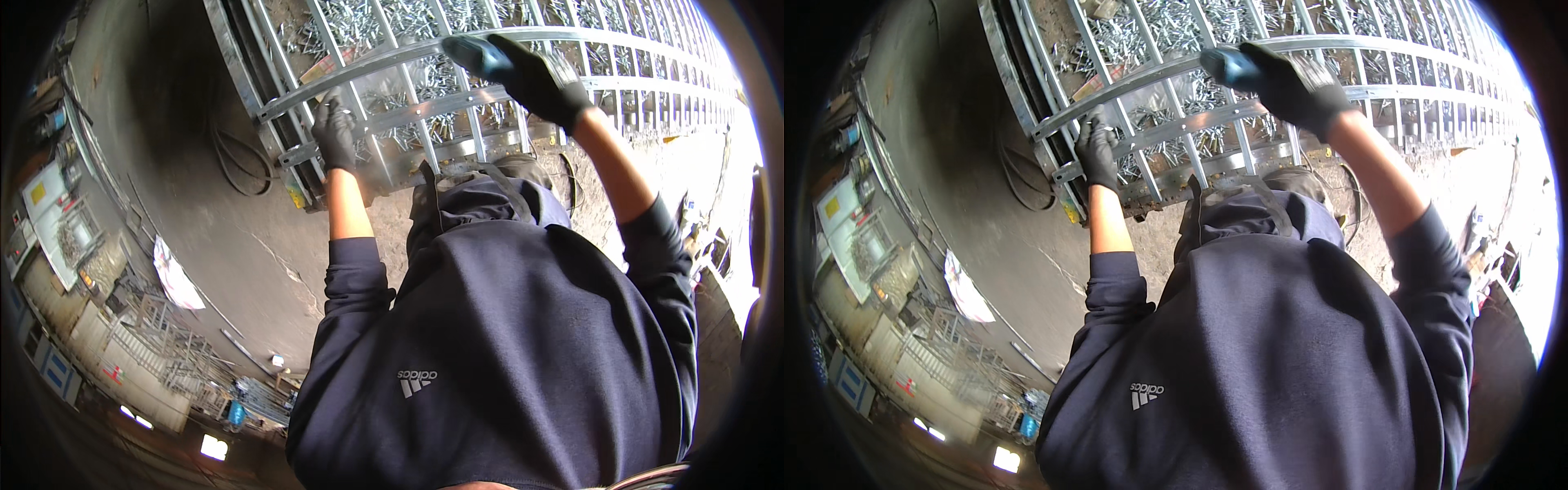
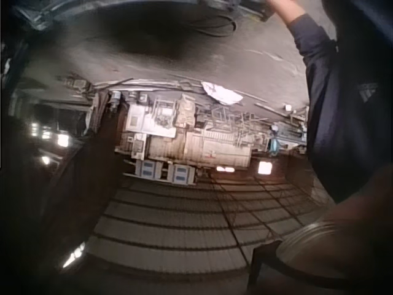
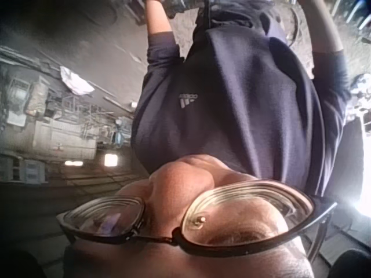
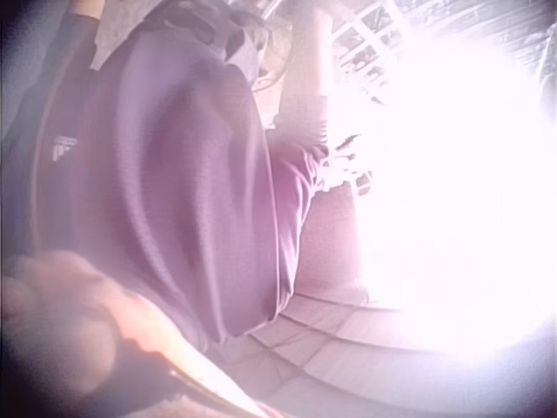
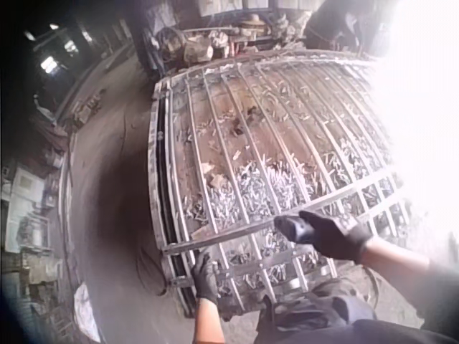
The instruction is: The person assembles a metal frame by inserting screws into pre-drilled holes and tightening them with a power drill. They repeatedly pick up screws, align them with the frame, and use the drill to secure them.
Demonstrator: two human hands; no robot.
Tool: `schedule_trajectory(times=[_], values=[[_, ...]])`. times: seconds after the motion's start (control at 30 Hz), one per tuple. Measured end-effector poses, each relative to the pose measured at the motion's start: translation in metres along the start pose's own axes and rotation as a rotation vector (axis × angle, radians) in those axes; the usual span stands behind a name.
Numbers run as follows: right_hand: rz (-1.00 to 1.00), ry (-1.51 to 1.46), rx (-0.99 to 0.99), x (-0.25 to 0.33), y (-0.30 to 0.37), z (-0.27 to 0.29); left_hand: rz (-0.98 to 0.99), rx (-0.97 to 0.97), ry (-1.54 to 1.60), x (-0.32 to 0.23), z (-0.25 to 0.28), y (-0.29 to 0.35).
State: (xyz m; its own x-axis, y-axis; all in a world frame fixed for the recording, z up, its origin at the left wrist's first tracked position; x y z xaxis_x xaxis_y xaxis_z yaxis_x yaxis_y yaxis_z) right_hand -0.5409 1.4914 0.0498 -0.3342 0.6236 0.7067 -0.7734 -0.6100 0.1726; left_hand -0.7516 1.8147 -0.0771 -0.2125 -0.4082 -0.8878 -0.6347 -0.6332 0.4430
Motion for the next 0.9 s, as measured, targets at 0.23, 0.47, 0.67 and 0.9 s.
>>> schedule_trajectory(times=[0.23, 0.47, 0.67, 0.9], values=[[-0.344, -0.021, -0.225, -0.045, 0.24, 0.035, 0.05, 0.041, -0.074, 0.027, -0.086, -0.044], [-1.004, -0.435, -0.507, -0.051, 0.382, -0.013, 0.238, 0.068, 0.146, 0.038, -0.095, -0.073], [-1.248, -0.628, -0.651, -0.081, 0.405, -0.048, 0.298, -0.018, -0.087, 0.038, -0.093, -0.067], [-1.279, -0.459, -0.508, -0.145, 0.413, -0.068, 0.324, 0.153, -0.215, 0.024, -0.1, -0.052]])
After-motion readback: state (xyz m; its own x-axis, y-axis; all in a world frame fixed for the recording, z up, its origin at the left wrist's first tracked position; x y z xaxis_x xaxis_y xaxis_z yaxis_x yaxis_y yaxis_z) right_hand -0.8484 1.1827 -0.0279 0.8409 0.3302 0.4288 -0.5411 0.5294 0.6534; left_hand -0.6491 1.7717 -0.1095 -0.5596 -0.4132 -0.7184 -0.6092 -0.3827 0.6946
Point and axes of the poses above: each hand's wrist, its own y-axis away from the middle knuckle, its own z-axis out of the back of the hand, x = y × z, the point moved 1 cm from there along -y, towards the middle knuckle, and after that the axes turned 2 degrees about -x, right-handed, at the moved point
